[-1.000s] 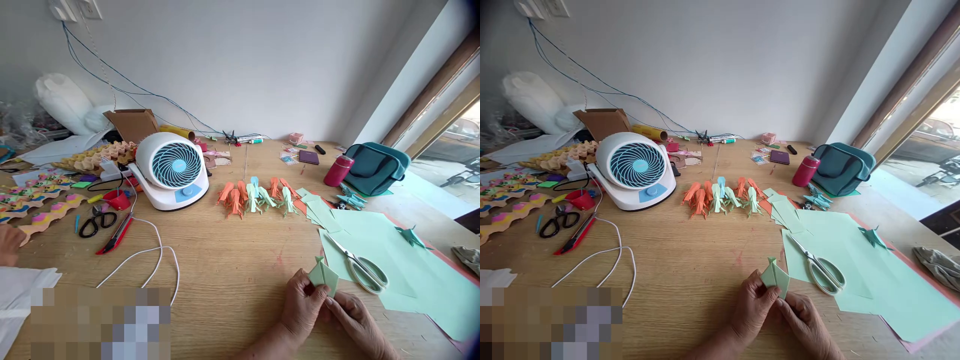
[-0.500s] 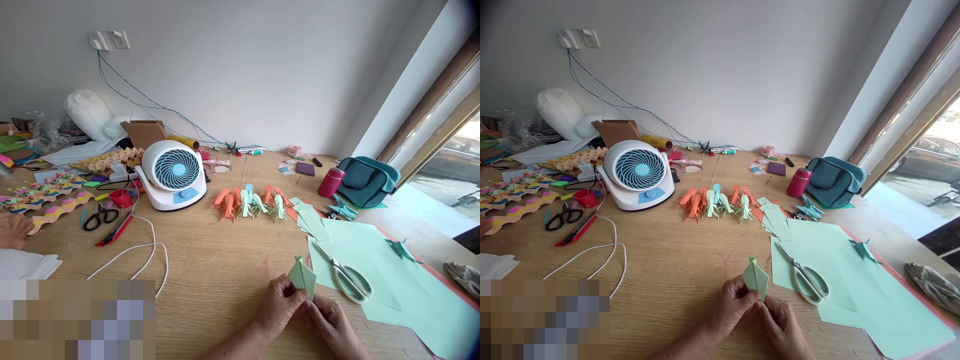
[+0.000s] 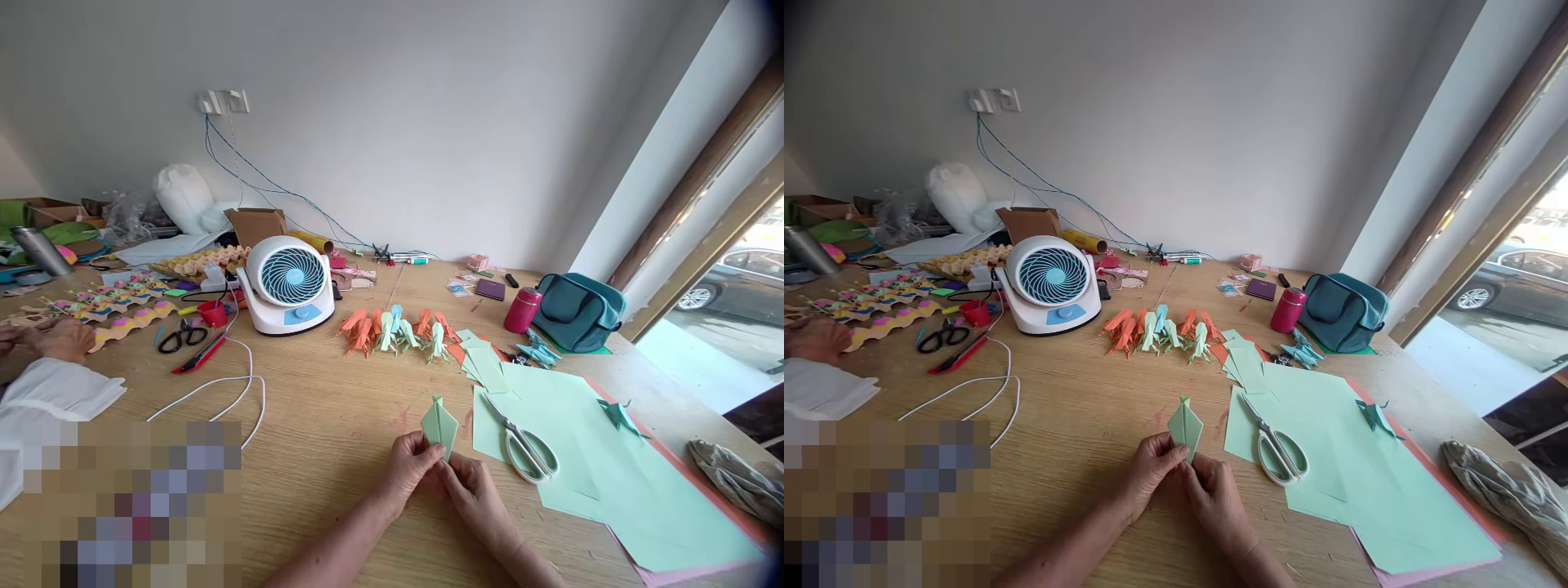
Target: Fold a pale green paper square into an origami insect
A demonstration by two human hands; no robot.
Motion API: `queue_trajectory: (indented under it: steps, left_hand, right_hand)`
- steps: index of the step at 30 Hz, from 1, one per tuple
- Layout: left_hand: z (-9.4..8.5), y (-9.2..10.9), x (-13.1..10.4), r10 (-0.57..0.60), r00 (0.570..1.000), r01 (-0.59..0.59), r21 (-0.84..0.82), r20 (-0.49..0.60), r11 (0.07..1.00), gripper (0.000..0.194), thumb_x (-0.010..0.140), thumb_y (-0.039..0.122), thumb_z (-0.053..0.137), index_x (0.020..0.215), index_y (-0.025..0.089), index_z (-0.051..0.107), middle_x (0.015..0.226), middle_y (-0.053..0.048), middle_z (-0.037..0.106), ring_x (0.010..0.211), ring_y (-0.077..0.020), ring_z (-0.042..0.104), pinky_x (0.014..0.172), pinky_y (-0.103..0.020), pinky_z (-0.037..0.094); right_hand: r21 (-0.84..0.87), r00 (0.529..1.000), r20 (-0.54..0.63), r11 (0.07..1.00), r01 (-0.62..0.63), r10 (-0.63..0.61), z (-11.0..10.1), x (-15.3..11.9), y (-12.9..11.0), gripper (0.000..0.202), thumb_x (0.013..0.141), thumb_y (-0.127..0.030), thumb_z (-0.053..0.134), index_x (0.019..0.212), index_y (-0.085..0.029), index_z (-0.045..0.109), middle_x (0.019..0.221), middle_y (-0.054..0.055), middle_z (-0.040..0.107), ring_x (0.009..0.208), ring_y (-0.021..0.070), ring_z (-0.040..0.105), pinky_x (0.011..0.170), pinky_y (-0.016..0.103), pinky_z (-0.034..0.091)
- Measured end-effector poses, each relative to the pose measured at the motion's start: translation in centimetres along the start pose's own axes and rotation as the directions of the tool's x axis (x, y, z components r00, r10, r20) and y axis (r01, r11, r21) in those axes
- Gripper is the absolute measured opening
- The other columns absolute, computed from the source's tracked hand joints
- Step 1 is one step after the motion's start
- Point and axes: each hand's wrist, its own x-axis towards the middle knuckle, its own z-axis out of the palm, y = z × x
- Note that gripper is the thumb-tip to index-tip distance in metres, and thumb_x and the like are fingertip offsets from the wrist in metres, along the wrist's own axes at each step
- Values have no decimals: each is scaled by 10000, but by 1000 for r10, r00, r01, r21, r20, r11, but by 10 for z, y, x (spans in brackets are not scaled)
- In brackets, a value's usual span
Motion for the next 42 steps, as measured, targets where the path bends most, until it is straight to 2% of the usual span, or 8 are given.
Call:
queue_trajectory:
  steps: [4,7,17,24,30,34,39,42]
  left_hand:
    - [-4,5,-2,-51,997,60,-168,57,984,493,660,570,785,647,174,491,511,61,470,436,-99,453,476,-241,348]
    - [-8,10,4,-54,997,66,-210,62,976,507,644,553,811,633,171,477,524,63,469,458,-85,449,491,-234,373]
    - [-9,7,16,4,999,2,-179,35,984,505,621,490,864,586,147,495,525,52,488,535,-72,440,565,-217,352]
    - [-16,8,15,-1,994,22,-182,110,983,475,650,484,844,633,147,510,566,50,479,574,-79,429,600,-222,356]
    - [-17,3,16,68,997,-67,-9,47,998,417,725,455,757,636,169,466,589,60,418,563,-82,373,553,-219,304]
    - [-15,4,17,88,996,-88,67,4,994,366,730,414,714,632,176,454,595,58,421,584,-87,372,580,-225,308]
    - [-13,8,16,45,998,-45,11,35,999,350,730,426,699,655,177,465,583,55,453,575,-90,401,591,-229,327]
    - [-13,9,14,66,996,-66,-13,63,998,375,733,449,717,664,176,471,586,51,474,575,-92,420,597,-231,342]
  right_hand:
    - [23,999,-16,999,33,-33,6,12,-3,530,945,-608,461,674,-162,555,561,-5,557,517,115,470,502,233,343]
    - [8,999,-26,999,39,-39,6,22,-3,548,934,-627,470,680,-155,584,551,3,587,507,121,493,503,236,360]
    - [-124,982,-105,982,145,-158,5,21,8,534,969,-563,447,614,-175,536,512,-7,533,481,110,435,497,240,321]
    - [-103,987,-100,988,112,-122,5,21,8,516,977,-544,439,644,-171,572,532,-2,548,505,122,460,509,242,344]
    - [-88,995,-18,992,92,-94,4,20,0,534,985,-542,423,628,-170,563,592,9,585,542,124,487,540,239,361]
    - [-104,993,-23,988,112,-115,3,20,-1,527,980,-551,432,609,-187,516,558,-2,568,520,122,478,532,239,358]
    - [-104,993,-32,988,112,-116,4,20,3,493,991,-547,404,663,-197,517,530,-17,549,495,126,490,522,238,361]
    - [-118,993,-37,987,110,-115,4,20,6,476,990,-540,410,669,-200,498,530,-19,537,489,125,478,514,239,347]
